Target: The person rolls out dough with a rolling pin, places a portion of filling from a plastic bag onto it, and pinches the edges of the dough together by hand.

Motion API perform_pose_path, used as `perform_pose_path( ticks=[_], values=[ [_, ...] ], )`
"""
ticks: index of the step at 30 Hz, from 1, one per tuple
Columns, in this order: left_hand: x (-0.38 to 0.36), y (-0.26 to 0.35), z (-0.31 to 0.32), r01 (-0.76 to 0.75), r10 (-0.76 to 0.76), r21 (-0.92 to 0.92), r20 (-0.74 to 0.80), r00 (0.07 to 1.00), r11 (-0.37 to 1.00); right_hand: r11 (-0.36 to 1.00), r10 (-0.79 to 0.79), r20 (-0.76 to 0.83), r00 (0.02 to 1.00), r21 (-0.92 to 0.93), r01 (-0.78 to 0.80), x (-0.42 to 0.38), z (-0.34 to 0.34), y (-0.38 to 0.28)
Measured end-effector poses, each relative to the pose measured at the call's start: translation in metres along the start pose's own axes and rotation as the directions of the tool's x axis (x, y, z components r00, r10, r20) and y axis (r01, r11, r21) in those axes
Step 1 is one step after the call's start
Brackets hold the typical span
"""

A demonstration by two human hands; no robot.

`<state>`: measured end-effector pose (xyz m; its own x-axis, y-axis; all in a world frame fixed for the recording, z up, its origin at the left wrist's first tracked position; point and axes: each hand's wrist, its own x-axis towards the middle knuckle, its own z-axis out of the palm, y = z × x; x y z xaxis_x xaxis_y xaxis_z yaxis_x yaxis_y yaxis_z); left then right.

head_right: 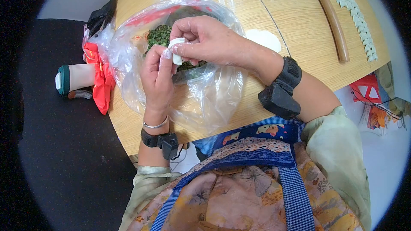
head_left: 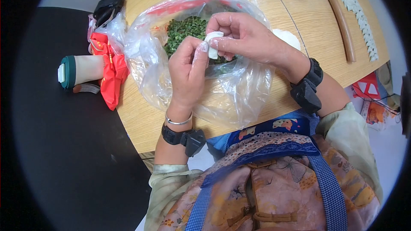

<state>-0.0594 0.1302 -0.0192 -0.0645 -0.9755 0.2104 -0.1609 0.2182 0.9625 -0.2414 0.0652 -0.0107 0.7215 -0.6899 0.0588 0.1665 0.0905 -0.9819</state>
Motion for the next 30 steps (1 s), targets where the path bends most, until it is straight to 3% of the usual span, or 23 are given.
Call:
perform_pose_path(
  ticks=[5, 8, 10, 16, 20, 22, 25, 30],
  values=[
    [0.0, -0.006, -0.009, 0.057, -0.057, -0.211, 0.005, 0.998, 0.976, 1.0, -0.004, -0.042, 0.999, 0.01, 0.004, 0.0, 0.003, -0.002],
    [0.0, -0.005, -0.007, 0.002, -0.002, -0.138, -0.003, 1.0, 0.99, 0.999, 0.001, -0.093, 0.996, 0.049, 0.004, 0.0, 0.005, -0.003],
    [-0.001, 0.002, -0.003, -0.004, 0.004, 0.027, -0.01, 1.0, 1.0, 0.999, -0.019, -0.067, 0.998, 0.028, 0.02, 0.0, 0.004, -0.001],
    [0.0, 0.002, -0.001, -0.103, 0.105, 0.148, -0.007, 0.994, 0.984, 1.0, -0.019, -0.017, 1.0, -0.02, 0.019, -0.001, 0.003, -0.001],
    [-0.004, -0.004, -0.009, -0.026, 0.024, 0.082, 0.015, 1.0, 0.996, 1.0, -0.005, -0.047, 0.999, -0.018, 0.004, -0.002, 0.006, -0.003],
    [-0.002, -0.003, -0.011, -0.03, 0.03, -0.087, 0.005, 1.0, 0.996, 0.999, -0.039, -0.079, 0.996, 0.029, 0.042, -0.001, 0.004, -0.002],
    [-0.002, 0.001, -0.001, -0.022, 0.018, -0.065, -0.066, 0.998, 0.998, 0.997, -0.044, -0.072, 0.996, 0.053, 0.048, 0.0, 0.005, 0.0],
    [-0.002, -0.001, -0.001, -0.1, 0.103, 0.07, -0.04, 0.994, 0.993, 0.998, -0.047, -0.066, 0.997, 0.04, 0.05, 0.0, 0.005, 0.002]
  ],
)
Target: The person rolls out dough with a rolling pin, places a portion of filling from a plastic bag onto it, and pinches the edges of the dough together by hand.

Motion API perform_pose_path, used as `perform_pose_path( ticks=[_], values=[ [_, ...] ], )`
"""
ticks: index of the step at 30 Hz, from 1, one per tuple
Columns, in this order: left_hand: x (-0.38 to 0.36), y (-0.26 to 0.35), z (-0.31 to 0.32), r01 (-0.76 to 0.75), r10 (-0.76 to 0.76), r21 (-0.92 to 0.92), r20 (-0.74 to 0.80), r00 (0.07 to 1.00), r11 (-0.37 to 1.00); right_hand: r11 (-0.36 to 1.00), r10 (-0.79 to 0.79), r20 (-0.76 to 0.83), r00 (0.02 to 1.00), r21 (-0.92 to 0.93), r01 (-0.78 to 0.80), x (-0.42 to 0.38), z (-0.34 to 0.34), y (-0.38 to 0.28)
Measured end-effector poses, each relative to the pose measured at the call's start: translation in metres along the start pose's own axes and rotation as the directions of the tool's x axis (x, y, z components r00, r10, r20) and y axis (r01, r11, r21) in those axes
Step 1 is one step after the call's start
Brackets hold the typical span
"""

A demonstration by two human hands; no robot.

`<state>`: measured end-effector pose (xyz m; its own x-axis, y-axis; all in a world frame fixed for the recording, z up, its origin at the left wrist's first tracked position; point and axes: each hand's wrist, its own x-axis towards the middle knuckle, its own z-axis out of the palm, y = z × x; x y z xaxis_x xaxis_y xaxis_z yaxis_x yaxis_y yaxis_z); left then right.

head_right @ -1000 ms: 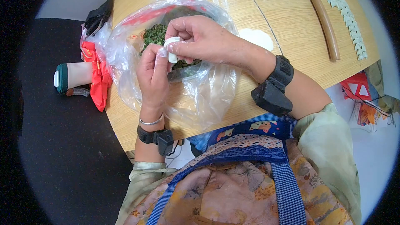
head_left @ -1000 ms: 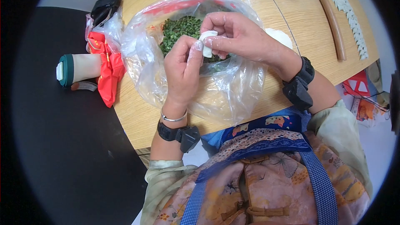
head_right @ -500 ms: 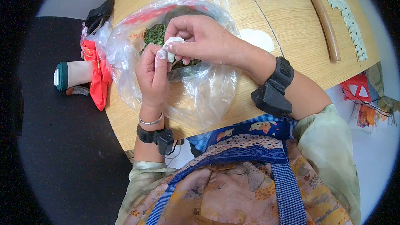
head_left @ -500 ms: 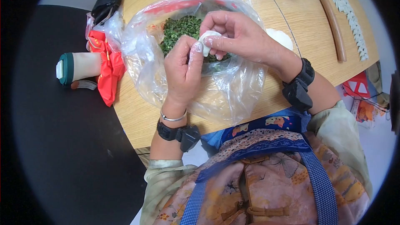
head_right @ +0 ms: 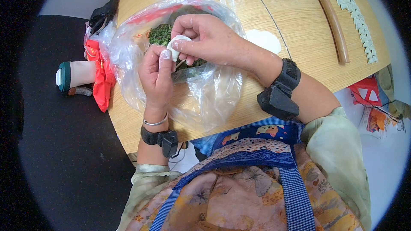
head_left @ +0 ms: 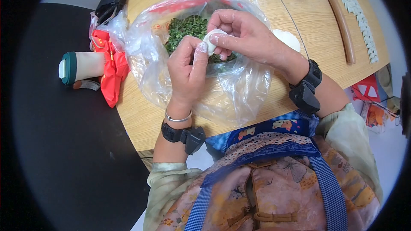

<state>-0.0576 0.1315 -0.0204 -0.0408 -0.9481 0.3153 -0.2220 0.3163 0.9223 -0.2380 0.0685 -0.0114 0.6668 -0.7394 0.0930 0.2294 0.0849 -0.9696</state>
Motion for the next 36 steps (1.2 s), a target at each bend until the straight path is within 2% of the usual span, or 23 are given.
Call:
perform_pose_path(
  ticks=[5, 7, 8, 11, 13, 17, 19, 23, 26, 28, 29, 31, 34, 36],
  values=[
    [-0.0006, 0.0017, -0.0004, 0.029, -0.029, -0.005, -0.007, 1.0, 1.0, 1.0, 0.012, 0.0, 1.0, -0.015, -0.012, -0.0002, 0.0001, -0.0013],
    [-0.0019, 0.0023, -0.0046, 0.103, -0.101, -0.135, 0.019, 0.995, 0.986, 1.0, 0.011, -0.028, 1.0, -0.013, -0.011, -0.0001, 0.0002, -0.0002],
    [-0.0017, 0.0021, -0.0048, 0.103, -0.101, -0.134, 0.018, 0.995, 0.986, 1.0, 0.011, -0.026, 1.0, -0.012, -0.011, 0.0001, 0.0004, 0.0003],
    [0.0009, 0.001, -0.0013, 0.074, -0.072, -0.098, 0.019, 0.997, 0.992, 1.0, -0.003, -0.04, 0.999, 0.015, 0.003, 0.0, -0.0001, 0.0004],
    [0.0018, -0.0007, 0.0021, -0.037, 0.036, 0.029, 0.042, 0.998, 0.999, 1.0, 0.014, -0.02, 1.0, 0.011, -0.013, 0.0, -0.0006, -0.0007],
    [0.0005, -0.0014, 0.0016, -0.043, 0.041, 0.06, 0.027, 0.999, 0.997, 1.0, -0.013, -0.061, 0.998, 0.006, 0.014, -0.0001, 0.0017, 0.0008],
    [-0.0004, -0.001, 0.001, 0.036, -0.035, 0.033, -0.04, 0.999, 0.999, 0.999, 0.005, -0.033, 0.999, -0.051, -0.007, -0.0008, -0.0013, -0.0018],
    [-0.0011, -0.0024, -0.001, 0.06, -0.059, 0.005, -0.033, 0.998, 0.998, 0.998, -0.024, -0.088, 0.996, -0.062, 0.019, -0.0013, 0.0025, -0.004],
    [-0.0011, -0.0025, -0.0023, 0.082, -0.082, -0.019, 0.03, 0.996, 0.996, 0.989, -0.108, -0.081, 0.991, -0.107, 0.099, -0.0001, 0.0017, 0.0017],
    [0.0002, -0.0012, -0.0001, 0.125, -0.132, -0.213, -0.019, 0.991, 0.969, 0.987, -0.117, -0.071, 0.991, -0.121, 0.107, -0.0003, 0.0016, 0.0007],
    [0.0011, -0.0008, -0.0001, 0.125, -0.132, -0.213, -0.018, 0.991, 0.969, 0.987, -0.117, -0.073, 0.99, -0.121, 0.108, -0.0005, 0.0013, 0.0001],
    [0.0018, -0.0007, -0.0001, 0.093, -0.093, -0.095, 0.006, 0.996, 0.991, 0.99, -0.087, -0.09, 0.992, -0.115, 0.077, -0.001, 0.0017, -0.0028],
    [0.0005, -0.0001, 0.0011, 0.087, -0.086, -0.046, 0.013, 0.996, 0.995, 0.997, -0.009, -0.094, 0.996, -0.073, 0.002, -0.0016, 0.0016, -0.0057],
    [0.0003, 0.0005, 0.0017, 0.089, -0.09, -0.056, -0.011, 0.996, 0.994, 0.998, -0.029, -0.091, 0.995, -0.054, 0.024, 0.0001, 0.0013, -0.0029]
  ],
)
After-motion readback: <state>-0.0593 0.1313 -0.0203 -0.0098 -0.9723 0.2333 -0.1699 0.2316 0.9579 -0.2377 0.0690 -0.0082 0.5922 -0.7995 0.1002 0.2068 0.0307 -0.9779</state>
